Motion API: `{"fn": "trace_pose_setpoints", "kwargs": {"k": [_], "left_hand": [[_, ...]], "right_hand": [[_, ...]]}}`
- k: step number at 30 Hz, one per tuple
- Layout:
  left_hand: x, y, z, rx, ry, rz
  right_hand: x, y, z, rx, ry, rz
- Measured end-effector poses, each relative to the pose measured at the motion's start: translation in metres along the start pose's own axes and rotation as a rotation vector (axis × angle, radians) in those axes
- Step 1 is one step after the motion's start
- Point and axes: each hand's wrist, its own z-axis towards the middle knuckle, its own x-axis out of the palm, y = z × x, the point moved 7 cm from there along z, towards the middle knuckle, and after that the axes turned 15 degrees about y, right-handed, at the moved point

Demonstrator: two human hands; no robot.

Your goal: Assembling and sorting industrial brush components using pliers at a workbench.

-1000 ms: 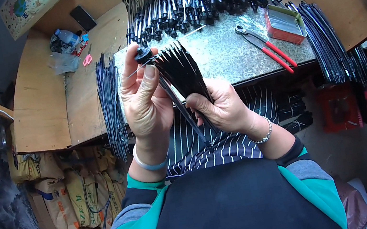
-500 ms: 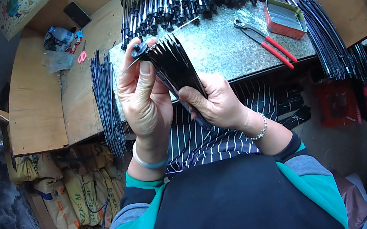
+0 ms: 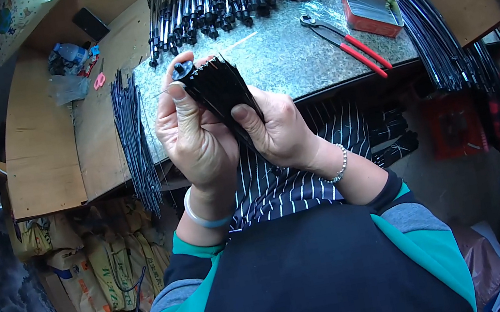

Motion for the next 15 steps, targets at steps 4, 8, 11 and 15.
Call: {"fn": "trace_pose_setpoints", "kwargs": {"k": [4, 8, 11, 15], "left_hand": [[0.005, 0.003, 0.001, -0.019, 0.011, -0.017], [0.008, 0.006, 0.005, -0.072, 0.037, -0.079], [0.004, 0.009, 0.008, -0.118, 0.059, -0.135], [-0.001, 0.02, 0.005, -0.184, 0.211, -0.323]], "right_hand": [[0.0, 0.0, 0.0, -0.012, 0.002, 0.02], [0.001, -0.002, 0.001, -0.029, 0.021, 0.119], [0.003, -0.004, 0.002, -0.042, 0.039, 0.211], [0.001, -0.002, 0.001, -0.106, -0.037, 0.14]]}}
